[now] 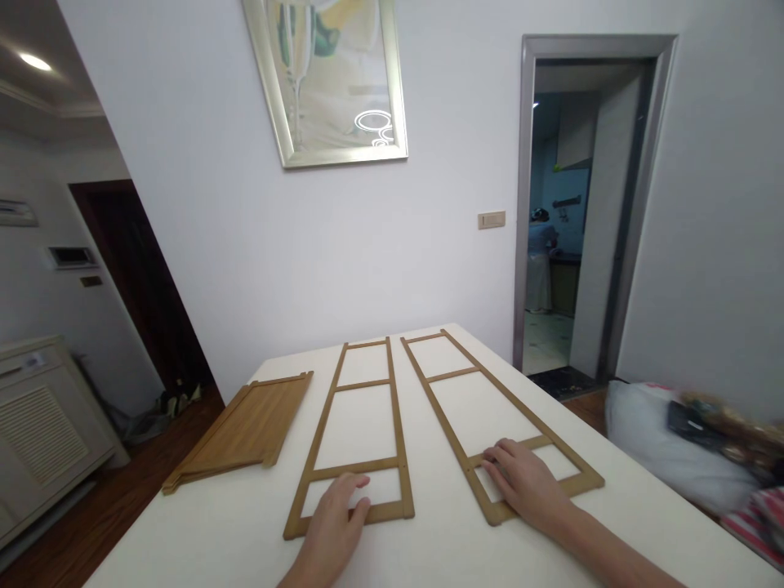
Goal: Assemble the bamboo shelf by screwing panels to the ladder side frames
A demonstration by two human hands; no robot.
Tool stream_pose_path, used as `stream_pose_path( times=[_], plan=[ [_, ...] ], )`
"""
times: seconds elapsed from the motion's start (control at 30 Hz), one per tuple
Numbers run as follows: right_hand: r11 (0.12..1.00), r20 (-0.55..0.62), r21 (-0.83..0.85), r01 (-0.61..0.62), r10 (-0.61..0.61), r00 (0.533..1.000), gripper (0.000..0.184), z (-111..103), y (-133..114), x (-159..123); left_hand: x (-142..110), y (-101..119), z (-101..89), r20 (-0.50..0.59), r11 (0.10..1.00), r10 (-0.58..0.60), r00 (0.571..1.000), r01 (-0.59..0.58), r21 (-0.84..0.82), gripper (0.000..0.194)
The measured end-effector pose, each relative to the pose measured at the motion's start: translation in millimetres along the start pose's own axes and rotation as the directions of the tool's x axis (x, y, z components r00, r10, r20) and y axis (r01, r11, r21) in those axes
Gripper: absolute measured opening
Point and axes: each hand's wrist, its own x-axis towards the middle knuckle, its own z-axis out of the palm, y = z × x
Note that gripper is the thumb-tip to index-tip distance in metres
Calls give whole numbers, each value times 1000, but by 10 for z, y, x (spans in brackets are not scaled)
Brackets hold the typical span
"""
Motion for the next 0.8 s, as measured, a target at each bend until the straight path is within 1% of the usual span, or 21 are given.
stream_pose_path(
  times=[0.07, 0.13, 0.17, 0.23, 0.27, 0.33, 0.47, 0.53, 0.6, 0.67, 0.73, 0.8],
  plan=[
    [997, 35, 27, 71, -72, 997, 34, -40, -63, -32, -108, -266, -120, 2, 992, 53, 999, -53, 116, 38],
    [991, 69, 31, 127, -129, 989, 32, -63, -119, -43, -206, -492, -177, -26, 978, 95, 995, -89, 190, 39],
    [989, 85, 25, 147, -149, 985, 33, -66, -143, -35, -247, -572, -179, -47, 972, 118, 992, -106, 208, 39],
    [985, 115, 7, 175, -175, 978, 35, -52, -184, 12, -308, -651, -149, -102, 969, 144, 984, -119, 215, 37],
    [984, 126, -2, 181, -179, 976, 35, -35, -203, 48, -328, -654, -128, -118, 970, 154, 981, -128, 205, 37],
    [985, 133, -20, 170, -166, 977, 35, 24, -243, 131, -352, -615, -98, -117, 974, 167, 979, -146, 172, 37],
    [997, 77, -34, 64, -61, 995, 35, 201, -314, 240, -374, -523, -122, -52, 981, 155, 987, -147, 129, 38],
    [998, 57, -52, 44, -41, 998, 38, 277, -334, 238, -384, -510, -150, -34, 979, 159, 987, -154, 133, 37],
    [995, 28, -74, 61, -59, 998, 40, 318, -343, 213, -395, -506, -169, -33, 974, 178, 983, -172, 145, 36],
    [990, -24, -94, 102, -105, 994, 38, 324, -348, 187, -404, -496, -177, -40, 970, 194, 980, -185, 157, 34],
    [978, -73, -123, 166, -176, 982, 33, 311, -358, 175, -408, -480, -179, -36, 967, 204, 978, -195, 166, 32],
    [955, -75, -168, 244, -259, 963, 31, 299, -379, 172, -409, -468, -179, -34, 963, 214, 976, -205, 174, 31]
  ],
)
